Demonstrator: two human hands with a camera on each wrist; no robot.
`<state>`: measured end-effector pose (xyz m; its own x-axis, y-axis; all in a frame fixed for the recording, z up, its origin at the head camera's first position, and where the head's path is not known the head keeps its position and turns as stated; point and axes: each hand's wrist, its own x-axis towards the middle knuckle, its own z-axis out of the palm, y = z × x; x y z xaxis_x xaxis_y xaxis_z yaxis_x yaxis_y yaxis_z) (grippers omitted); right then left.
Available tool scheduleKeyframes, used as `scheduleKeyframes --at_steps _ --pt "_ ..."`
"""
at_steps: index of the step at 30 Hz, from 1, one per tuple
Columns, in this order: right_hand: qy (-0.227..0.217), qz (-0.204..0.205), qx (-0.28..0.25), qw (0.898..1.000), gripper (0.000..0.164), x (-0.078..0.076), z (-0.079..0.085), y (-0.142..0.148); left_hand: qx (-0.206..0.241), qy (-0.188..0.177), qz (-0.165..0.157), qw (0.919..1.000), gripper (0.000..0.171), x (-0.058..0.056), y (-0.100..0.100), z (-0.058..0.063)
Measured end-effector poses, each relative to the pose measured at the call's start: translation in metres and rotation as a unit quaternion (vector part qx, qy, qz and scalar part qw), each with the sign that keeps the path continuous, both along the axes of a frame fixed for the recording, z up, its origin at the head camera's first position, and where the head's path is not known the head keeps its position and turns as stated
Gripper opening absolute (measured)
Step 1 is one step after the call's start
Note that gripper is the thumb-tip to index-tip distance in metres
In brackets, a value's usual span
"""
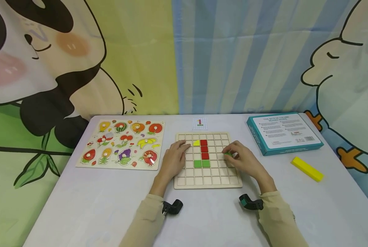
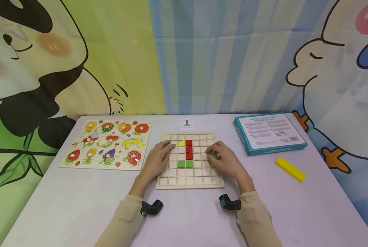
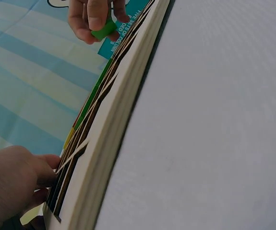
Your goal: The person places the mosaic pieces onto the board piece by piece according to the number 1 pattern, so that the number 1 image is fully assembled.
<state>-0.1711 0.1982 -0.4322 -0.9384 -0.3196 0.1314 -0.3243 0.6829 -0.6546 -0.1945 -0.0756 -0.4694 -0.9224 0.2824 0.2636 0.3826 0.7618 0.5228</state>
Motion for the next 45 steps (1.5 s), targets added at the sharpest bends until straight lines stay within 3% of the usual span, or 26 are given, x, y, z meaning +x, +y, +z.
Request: scheduleKeyframes --at_steps 15,35,45 --pt "-0.018 0.074 -0.024 0.997 0.016 0.003 -0.006 -0.017 0.001 -0.012 0.001 0.9999 0.035 0.000 0.001 0.001" --pt "-0.027 0.077 0.017 0.997 0.018 0.003 -0.013 -0.034 0.001 0.004 0.005 1.0000 0.034 0.001 -0.002 0.000" --pt "-0.029 0.094 -0.006 0.995 0.018 0.001 -0.012 -0.031 0.002 -0.002 0.008 1.0000 0.035 0.002 -0.003 -0.001"
